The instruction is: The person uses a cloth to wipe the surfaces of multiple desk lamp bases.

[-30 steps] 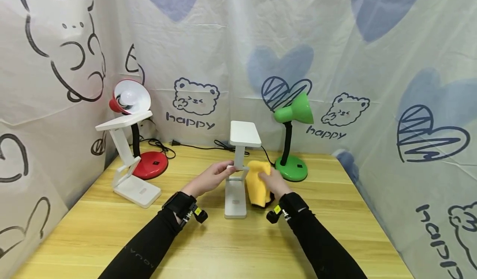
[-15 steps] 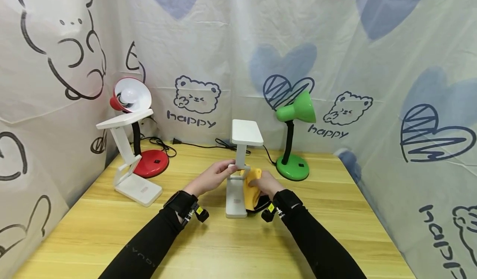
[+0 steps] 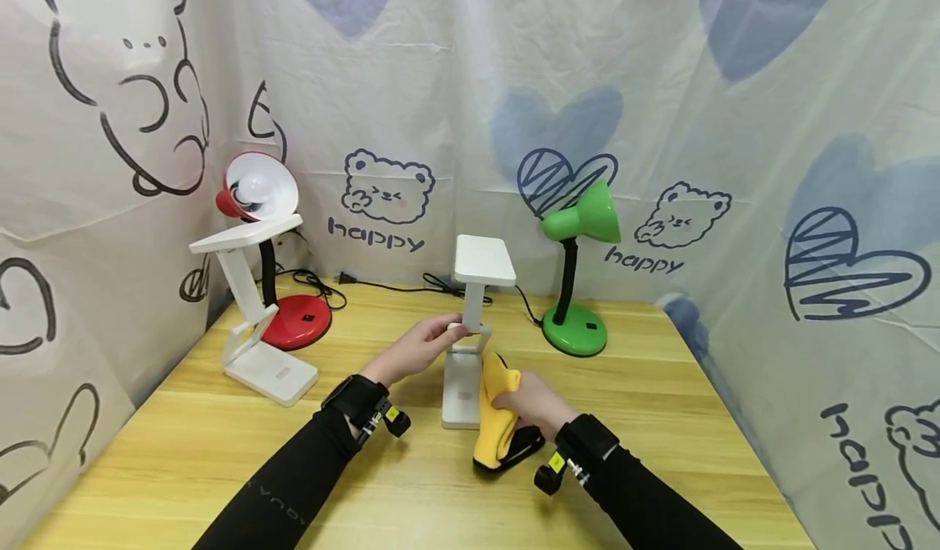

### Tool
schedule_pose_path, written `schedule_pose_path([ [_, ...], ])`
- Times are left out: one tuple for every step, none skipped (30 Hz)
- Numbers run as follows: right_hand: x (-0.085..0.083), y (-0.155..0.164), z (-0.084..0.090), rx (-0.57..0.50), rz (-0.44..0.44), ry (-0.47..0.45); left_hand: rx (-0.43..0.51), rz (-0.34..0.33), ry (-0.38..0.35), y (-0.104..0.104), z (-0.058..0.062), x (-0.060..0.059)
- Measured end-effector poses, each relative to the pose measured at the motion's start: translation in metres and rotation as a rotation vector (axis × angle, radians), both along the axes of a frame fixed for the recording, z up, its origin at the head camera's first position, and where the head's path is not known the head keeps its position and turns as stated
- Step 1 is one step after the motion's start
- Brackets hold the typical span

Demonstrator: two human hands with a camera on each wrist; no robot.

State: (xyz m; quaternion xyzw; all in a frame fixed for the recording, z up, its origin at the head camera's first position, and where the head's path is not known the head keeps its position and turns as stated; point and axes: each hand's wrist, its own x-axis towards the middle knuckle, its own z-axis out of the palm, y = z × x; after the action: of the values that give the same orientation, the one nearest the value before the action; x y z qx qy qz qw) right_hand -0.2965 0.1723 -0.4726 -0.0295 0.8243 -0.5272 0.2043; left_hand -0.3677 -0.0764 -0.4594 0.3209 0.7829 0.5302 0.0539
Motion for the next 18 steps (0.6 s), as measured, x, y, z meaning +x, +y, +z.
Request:
schedule_pose_path([
  [0.005,0.001,0.0,-0.009,0.007,-0.004,0.001,-0.004,0.001,0.0,0.0,0.0],
  [0.01,0.002,0.0,-0.017,0.013,-0.014,0.002,-0.007,0.0,0.0,-0.001,0.0],
  [0.014,0.002,0.0,-0.028,0.021,-0.023,0.002,-0.01,0.003,0.0,-0.001,-0.001],
  [0.018,0.003,0.001,-0.04,0.028,-0.038,-0.001,-0.009,0.004,0.0,-0.001,-0.001],
  [0.022,0.003,0.001,-0.054,0.037,-0.053,0.0,-0.011,0.005,-0.001,-0.001,-0.001],
  [0.025,0.004,0.002,-0.067,0.045,-0.066,0.001,-0.013,0.007,-0.001,-0.001,-0.001],
  [0.027,0.004,0.003,-0.079,0.053,-0.081,-0.003,-0.015,0.009,-0.001,-0.002,-0.001],
  [0.029,0.004,0.004,-0.089,0.059,-0.093,-0.003,-0.017,0.009,-0.002,-0.002,-0.001],
  [0.031,0.004,0.004,-0.097,0.062,-0.101,-0.005,-0.018,0.008,-0.002,-0.002,-0.001],
  [0.032,0.004,0.004,-0.105,0.066,-0.105,-0.006,-0.02,0.006,-0.002,-0.002,-0.001],
  [0.032,0.004,0.004,-0.111,0.07,-0.107,-0.006,-0.023,0.003,-0.002,-0.002,-0.001],
  [0.031,0.004,0.004,-0.118,0.072,-0.108,-0.008,-0.023,-0.001,-0.002,-0.002,-0.001],
  [0.03,0.004,0.004,-0.123,0.071,-0.11,-0.012,-0.024,-0.007,-0.002,-0.002,-0.001],
  [0.028,0.004,0.004,-0.126,0.066,-0.111,-0.015,-0.025,-0.014,-0.003,-0.002,-0.001],
  [0.025,0.004,0.004,-0.128,0.058,-0.111,-0.015,-0.026,-0.018,-0.003,-0.002,-0.001],
  [0.022,0.003,0.003,-0.128,0.049,-0.111,-0.016,-0.028,-0.021,-0.003,-0.002,-0.001],
  [0.018,0.003,0.003,-0.125,0.038,-0.112,-0.016,-0.028,-0.023,-0.002,-0.002,-0.001],
  [0.013,0.002,0.003,-0.123,0.022,-0.113,-0.015,-0.028,-0.023,-0.002,-0.002,-0.001],
])
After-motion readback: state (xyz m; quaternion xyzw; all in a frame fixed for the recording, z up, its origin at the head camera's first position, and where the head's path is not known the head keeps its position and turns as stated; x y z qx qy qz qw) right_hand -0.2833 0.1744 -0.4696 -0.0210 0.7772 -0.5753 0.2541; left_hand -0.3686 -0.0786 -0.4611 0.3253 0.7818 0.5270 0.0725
